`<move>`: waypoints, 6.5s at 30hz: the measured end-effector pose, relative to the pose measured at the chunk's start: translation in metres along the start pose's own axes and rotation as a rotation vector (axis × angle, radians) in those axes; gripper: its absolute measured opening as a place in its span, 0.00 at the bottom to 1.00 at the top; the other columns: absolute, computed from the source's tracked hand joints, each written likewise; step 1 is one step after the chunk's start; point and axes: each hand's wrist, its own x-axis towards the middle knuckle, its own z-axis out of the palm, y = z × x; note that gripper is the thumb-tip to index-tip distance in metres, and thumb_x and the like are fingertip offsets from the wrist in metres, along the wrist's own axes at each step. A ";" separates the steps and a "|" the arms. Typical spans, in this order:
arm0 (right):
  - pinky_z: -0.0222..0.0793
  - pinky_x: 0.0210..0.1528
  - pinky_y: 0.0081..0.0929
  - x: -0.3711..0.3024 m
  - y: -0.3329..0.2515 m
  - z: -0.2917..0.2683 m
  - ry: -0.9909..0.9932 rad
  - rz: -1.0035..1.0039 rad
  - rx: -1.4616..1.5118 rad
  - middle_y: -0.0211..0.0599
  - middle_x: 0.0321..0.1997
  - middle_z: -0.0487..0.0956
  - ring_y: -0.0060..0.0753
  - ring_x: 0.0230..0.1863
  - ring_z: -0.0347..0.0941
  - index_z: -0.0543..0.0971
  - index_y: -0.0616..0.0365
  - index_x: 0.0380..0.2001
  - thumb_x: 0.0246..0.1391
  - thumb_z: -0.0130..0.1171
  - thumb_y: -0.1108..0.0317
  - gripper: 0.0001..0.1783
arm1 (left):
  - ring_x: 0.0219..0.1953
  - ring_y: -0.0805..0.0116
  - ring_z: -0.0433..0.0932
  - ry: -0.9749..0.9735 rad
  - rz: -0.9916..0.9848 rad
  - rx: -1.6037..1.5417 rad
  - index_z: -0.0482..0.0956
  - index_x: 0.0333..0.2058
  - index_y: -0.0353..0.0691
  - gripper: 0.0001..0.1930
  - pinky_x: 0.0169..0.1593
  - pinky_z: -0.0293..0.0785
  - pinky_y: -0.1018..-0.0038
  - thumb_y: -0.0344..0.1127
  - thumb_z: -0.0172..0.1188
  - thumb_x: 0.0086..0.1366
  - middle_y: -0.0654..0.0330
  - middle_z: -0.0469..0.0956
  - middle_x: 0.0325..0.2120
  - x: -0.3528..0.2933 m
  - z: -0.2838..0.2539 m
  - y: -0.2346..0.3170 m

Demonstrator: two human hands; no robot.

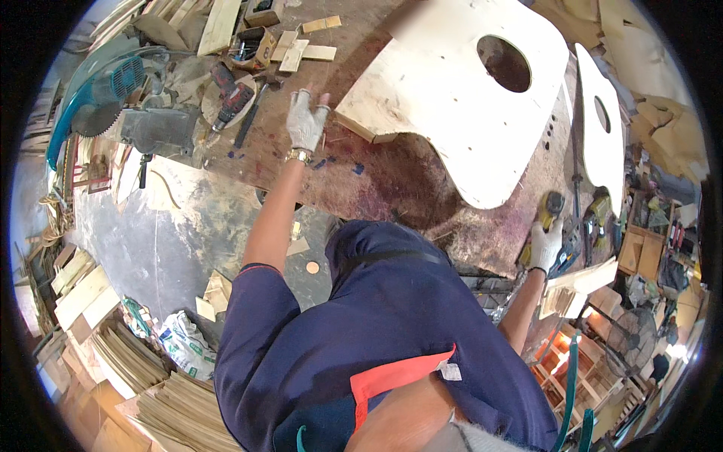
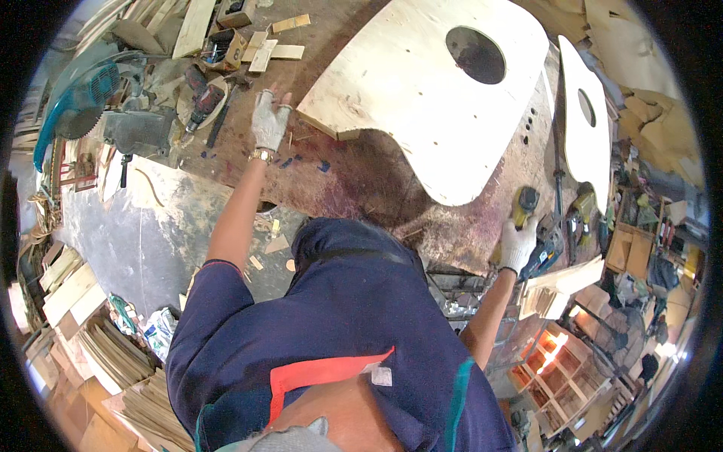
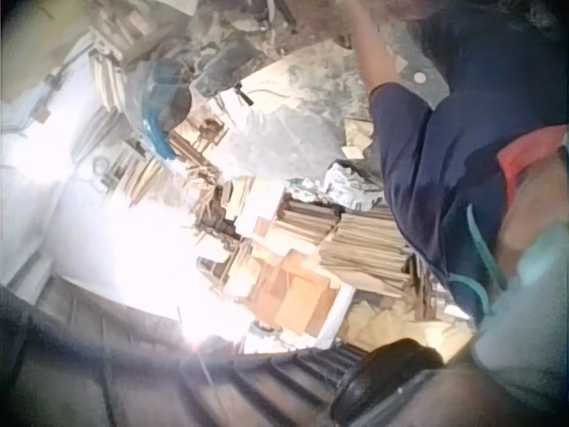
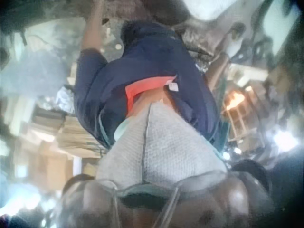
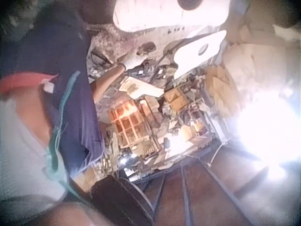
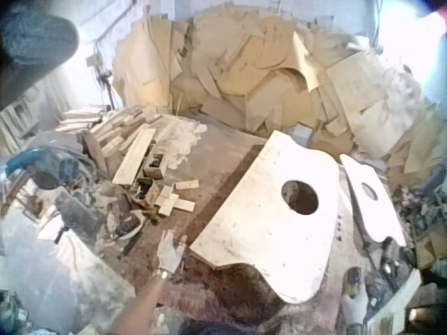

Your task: The person assembles small wooden pieces onto a larger curved wooden panel using a pneumatic nail gun. They repeatedly pick up small blocks, position them along the panel's edge, and fasten them in place. The work occurs at a cluttered workbench in a woodworking shop.

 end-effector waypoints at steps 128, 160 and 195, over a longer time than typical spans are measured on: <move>0.68 0.24 0.17 -0.118 -0.191 0.046 -0.654 -0.304 1.070 0.26 0.26 0.72 0.20 0.24 0.73 0.74 0.58 0.34 0.69 0.52 0.67 0.09 | 0.55 0.57 0.80 -0.572 -0.893 -1.655 0.68 0.61 0.35 0.37 0.55 0.81 0.63 0.56 0.68 0.63 0.50 0.77 0.56 -0.141 -0.059 0.162; 0.79 0.33 0.21 -0.090 -0.107 0.127 -0.768 0.785 1.580 0.34 0.47 0.83 0.28 0.39 0.81 0.74 0.51 0.56 0.68 0.56 0.48 0.22 | 0.41 0.44 0.81 -0.248 -0.061 -0.166 0.74 0.46 0.36 0.26 0.42 0.79 0.55 0.41 0.75 0.53 0.45 0.79 0.40 -0.117 0.107 0.183; 0.77 0.32 0.20 -0.085 -0.105 0.123 -0.771 0.824 1.500 0.33 0.41 0.83 0.26 0.35 0.79 0.75 0.60 0.56 0.69 0.52 0.48 0.26 | 0.46 0.42 0.81 -0.215 -0.041 -0.260 0.70 0.56 0.34 0.29 0.46 0.80 0.54 0.45 0.67 0.62 0.43 0.77 0.52 -0.140 0.147 0.151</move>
